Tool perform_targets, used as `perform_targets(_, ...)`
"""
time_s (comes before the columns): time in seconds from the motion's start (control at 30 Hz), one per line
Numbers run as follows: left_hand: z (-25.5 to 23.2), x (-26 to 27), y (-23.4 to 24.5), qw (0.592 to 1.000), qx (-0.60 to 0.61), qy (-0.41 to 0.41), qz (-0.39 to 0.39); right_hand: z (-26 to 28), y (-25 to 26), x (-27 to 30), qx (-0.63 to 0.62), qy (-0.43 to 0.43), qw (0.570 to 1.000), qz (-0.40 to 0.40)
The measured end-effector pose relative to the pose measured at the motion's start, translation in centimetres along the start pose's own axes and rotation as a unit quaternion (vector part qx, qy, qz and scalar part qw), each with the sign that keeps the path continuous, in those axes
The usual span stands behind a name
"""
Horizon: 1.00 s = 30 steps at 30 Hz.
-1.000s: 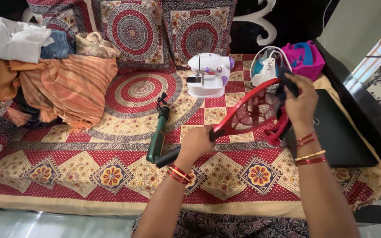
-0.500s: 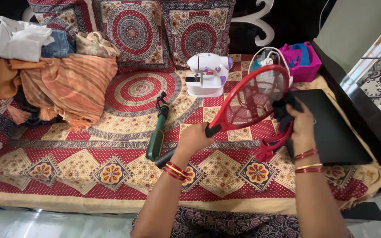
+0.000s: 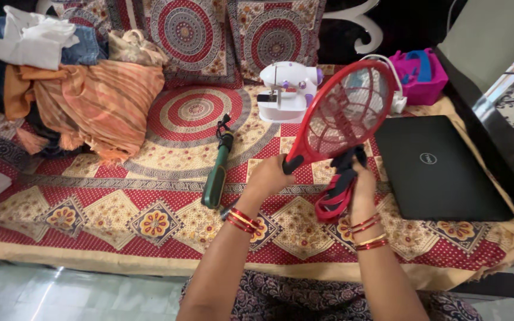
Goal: The person wipes the exterior of a closed black laptop with a dark cloth, then wipes a red electric fly swatter and a green handheld device. The person sits on the floor in front of a bed while performing the cleaning task.
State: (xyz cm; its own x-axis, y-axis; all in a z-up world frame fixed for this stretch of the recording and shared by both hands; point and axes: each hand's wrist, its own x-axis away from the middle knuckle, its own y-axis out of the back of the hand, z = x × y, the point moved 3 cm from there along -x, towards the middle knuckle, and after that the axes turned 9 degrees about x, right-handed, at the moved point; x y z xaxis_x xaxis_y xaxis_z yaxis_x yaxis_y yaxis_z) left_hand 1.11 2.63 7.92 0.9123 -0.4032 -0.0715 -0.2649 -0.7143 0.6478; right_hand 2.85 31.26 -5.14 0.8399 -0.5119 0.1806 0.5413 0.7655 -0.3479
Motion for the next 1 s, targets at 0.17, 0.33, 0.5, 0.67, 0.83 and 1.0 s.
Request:
perform_targets(0.17, 0.3, -0.3, 0.2, 1.000, 0.009, -0.006, 0.000, -4.5, -4.1, 1.6, 0.071, -0.036, 0.996, 0.050)
perform_targets(0.33, 0.5, -0.4, 0.1, 1.000, 0.009, -0.011, 0.009, -6.2, -4.8, 0.9, 0.080, -0.008, 0.988, 0.134)
perform_targets(0.5, 0.9, -0.6, 0.2, 0.998, 0.052, -0.028, 0.013, -3.3, -1.6, -0.1, 0.085, -0.030, 0.990, 0.109)
perform_targets(0.67, 1.1, -0.9, -0.3, 0.998, 0.046, -0.042, 0.023, -4.3, -4.8, 2.0, 0.095, -0.003, 0.981, 0.167)
perform_targets(0.83, 1.2, -0.4, -1.0, 0.998, -0.012, -0.058, -0.003, -3.9, -6.5, 3.8, 0.053, 0.012, 0.986, 0.155)
perform_targets(1.0, 1.4, 0.1, -1.7, 0.997, -0.025, -0.066, -0.016, -2.7, -4.5, 2.6, 0.059, 0.025, 0.996, 0.064)
